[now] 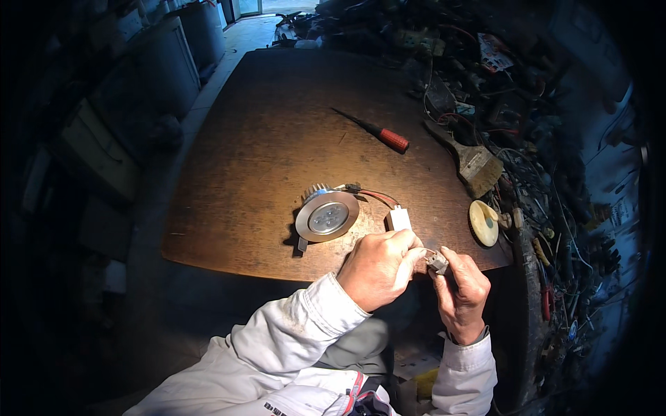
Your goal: The person assembles a small electronic device by connecting wires to a circular component with three LEDs. They rotate the component to inspect it, then connect a power adapter to test the LEDs. The person continues to adjust the wiring and inspect the assembly throughout the clip.
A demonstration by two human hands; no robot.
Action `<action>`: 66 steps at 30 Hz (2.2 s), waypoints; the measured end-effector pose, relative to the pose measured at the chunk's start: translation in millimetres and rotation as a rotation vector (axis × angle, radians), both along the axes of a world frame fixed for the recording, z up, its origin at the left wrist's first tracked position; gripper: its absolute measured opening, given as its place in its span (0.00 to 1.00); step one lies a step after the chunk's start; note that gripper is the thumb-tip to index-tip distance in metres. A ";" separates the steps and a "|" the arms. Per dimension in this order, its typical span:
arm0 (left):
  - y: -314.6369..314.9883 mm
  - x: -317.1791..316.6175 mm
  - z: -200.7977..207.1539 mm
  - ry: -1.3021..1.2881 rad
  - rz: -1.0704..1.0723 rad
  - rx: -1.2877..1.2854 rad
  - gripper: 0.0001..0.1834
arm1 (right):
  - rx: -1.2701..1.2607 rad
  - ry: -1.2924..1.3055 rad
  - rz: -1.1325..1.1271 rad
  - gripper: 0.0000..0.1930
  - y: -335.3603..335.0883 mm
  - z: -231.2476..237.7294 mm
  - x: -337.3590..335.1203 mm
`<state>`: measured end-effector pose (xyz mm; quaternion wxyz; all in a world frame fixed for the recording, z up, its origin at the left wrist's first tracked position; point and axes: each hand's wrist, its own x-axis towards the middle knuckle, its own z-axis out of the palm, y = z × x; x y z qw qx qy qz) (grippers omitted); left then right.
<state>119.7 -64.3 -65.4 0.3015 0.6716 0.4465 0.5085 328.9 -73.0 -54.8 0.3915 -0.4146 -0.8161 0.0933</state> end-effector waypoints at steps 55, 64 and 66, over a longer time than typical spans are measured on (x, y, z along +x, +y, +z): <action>-4.4 -8.1 5.9 -0.248 -0.086 -0.247 0.06 | -0.051 0.144 -0.030 0.26 0.6 -9.9 2.2; -6.2 -7.1 10.8 -0.312 -0.124 -0.335 0.06 | -0.217 0.348 -0.159 0.14 -9.9 -12.5 -6.4; -4.4 -6.6 5.3 -0.323 -0.109 -0.298 0.05 | -0.283 0.449 -0.130 0.12 -12.4 -8.3 -13.4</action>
